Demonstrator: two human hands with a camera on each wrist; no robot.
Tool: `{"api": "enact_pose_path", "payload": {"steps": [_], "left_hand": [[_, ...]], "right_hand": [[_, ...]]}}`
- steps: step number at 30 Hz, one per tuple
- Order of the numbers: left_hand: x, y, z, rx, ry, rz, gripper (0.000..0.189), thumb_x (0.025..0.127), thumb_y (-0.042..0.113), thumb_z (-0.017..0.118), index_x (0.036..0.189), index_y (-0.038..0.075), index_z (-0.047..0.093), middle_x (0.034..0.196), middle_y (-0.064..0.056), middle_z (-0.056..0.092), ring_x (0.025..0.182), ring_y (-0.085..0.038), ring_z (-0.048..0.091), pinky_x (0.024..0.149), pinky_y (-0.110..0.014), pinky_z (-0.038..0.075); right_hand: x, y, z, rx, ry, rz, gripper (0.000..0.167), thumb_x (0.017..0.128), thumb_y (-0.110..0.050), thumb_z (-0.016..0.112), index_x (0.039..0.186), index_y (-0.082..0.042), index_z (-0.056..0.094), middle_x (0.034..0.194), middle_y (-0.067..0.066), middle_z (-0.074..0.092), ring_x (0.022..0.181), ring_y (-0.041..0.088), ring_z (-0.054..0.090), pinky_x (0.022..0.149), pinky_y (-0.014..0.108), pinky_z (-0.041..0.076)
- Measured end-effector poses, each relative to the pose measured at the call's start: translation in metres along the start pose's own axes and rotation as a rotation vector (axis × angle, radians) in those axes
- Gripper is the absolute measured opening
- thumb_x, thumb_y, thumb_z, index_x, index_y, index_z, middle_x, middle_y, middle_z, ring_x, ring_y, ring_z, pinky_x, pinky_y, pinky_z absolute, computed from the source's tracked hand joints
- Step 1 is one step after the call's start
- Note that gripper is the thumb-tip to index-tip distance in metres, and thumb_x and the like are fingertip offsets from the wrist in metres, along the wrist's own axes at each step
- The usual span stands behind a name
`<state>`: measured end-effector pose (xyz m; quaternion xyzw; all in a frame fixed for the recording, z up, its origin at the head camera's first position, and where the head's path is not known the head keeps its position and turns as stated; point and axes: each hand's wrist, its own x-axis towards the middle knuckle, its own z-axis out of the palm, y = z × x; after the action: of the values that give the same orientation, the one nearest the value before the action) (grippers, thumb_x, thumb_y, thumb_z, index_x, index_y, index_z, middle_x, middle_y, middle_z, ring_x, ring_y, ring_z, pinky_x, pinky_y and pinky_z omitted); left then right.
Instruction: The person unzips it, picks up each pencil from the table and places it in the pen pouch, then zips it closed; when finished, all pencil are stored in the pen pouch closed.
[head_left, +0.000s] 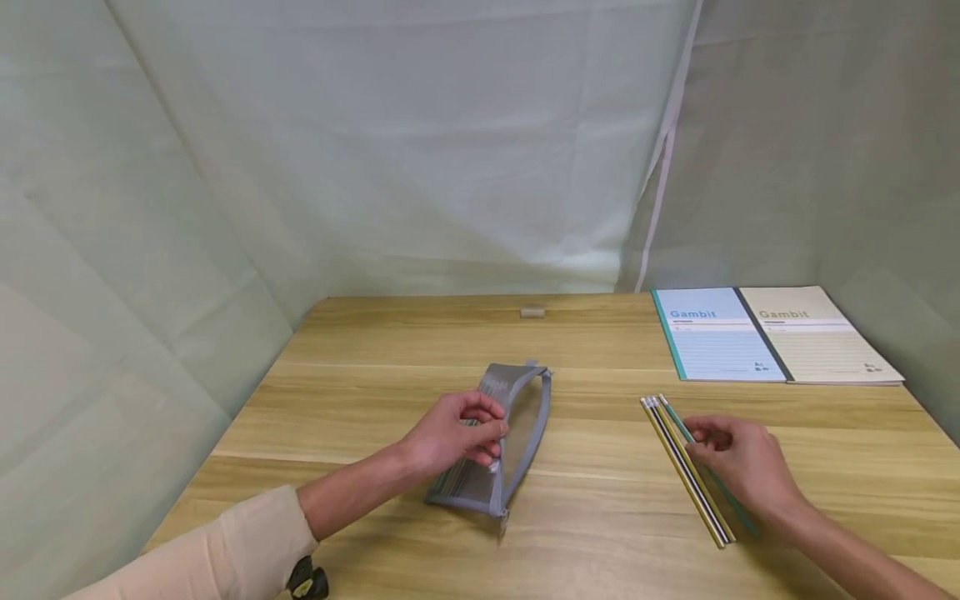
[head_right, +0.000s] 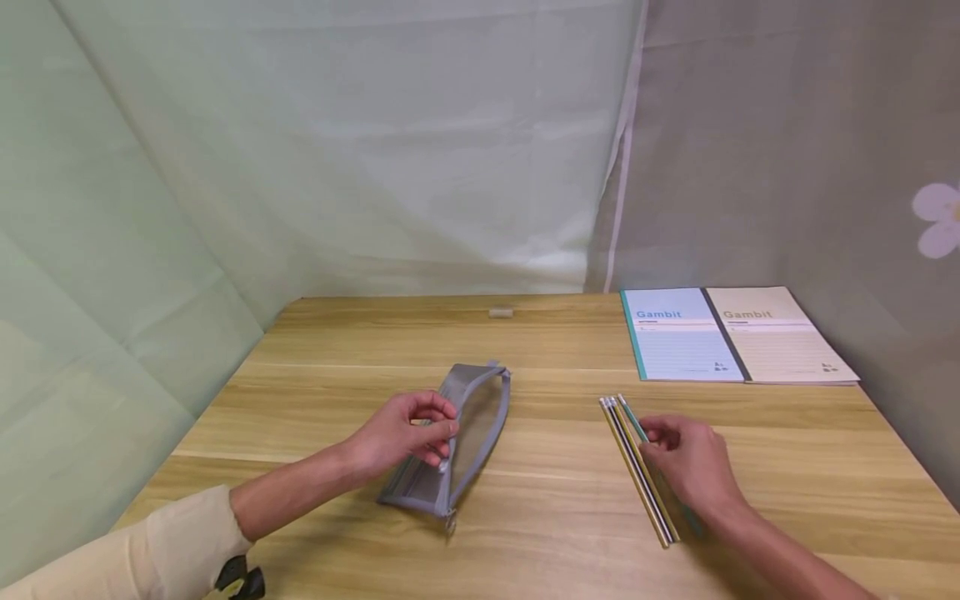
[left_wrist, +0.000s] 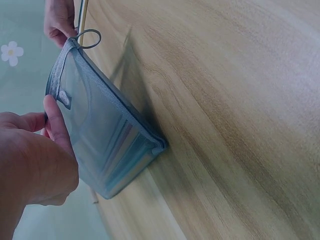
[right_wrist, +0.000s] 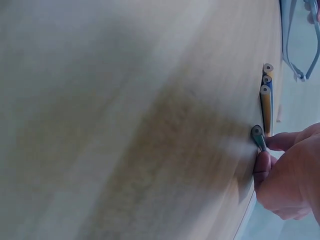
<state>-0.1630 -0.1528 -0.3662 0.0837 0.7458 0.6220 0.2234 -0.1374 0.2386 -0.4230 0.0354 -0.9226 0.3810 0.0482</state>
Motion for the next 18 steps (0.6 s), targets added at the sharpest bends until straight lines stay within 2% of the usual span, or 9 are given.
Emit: {"api": "enact_pose_path", "payload": {"steps": [9,14,18], "left_hand": [[-0.0014,0.0002,0.0001,0.001,-0.002,0.002,0.02,0.104,0.003,0.067,0.119,-0.009,0.06,0.099,-0.013,0.064,0.078,-0.016,0.07,0.068,-0.026,0.065],[-0.0011,-0.0002,-0.0002,-0.002,-0.003,0.003,0.02,0.104,0.003,0.067,0.119,-0.009,0.06,0.1,-0.014,0.064,0.079,-0.017,0.07,0.069,-0.027,0.065],[-0.0004,-0.0007,-0.0008,0.002,-0.002,0.006,0.022,0.104,0.003,0.066,0.12,-0.01,0.059,0.1,-0.014,0.065,0.079,-0.017,0.07,0.069,-0.027,0.065]], "right_hand": [[0.0024,-0.0001,-0.0001,0.013,-0.001,0.052,0.025,0.092,-0.001,0.071,0.115,0.007,0.076,0.089,0.004,0.073,0.075,0.01,0.061,0.058,0.021,0.049],[0.0043,0.001,-0.0016,0.079,-0.003,0.154,0.032,0.096,-0.006,0.072,0.124,0.008,0.073,0.099,0.009,0.076,0.082,0.008,0.061,0.063,0.017,0.049],[0.0072,-0.0001,-0.0054,0.181,-0.029,0.263,0.037,0.101,-0.011,0.068,0.133,0.009,0.068,0.111,0.012,0.075,0.089,0.005,0.059,0.069,0.015,0.05]]}}
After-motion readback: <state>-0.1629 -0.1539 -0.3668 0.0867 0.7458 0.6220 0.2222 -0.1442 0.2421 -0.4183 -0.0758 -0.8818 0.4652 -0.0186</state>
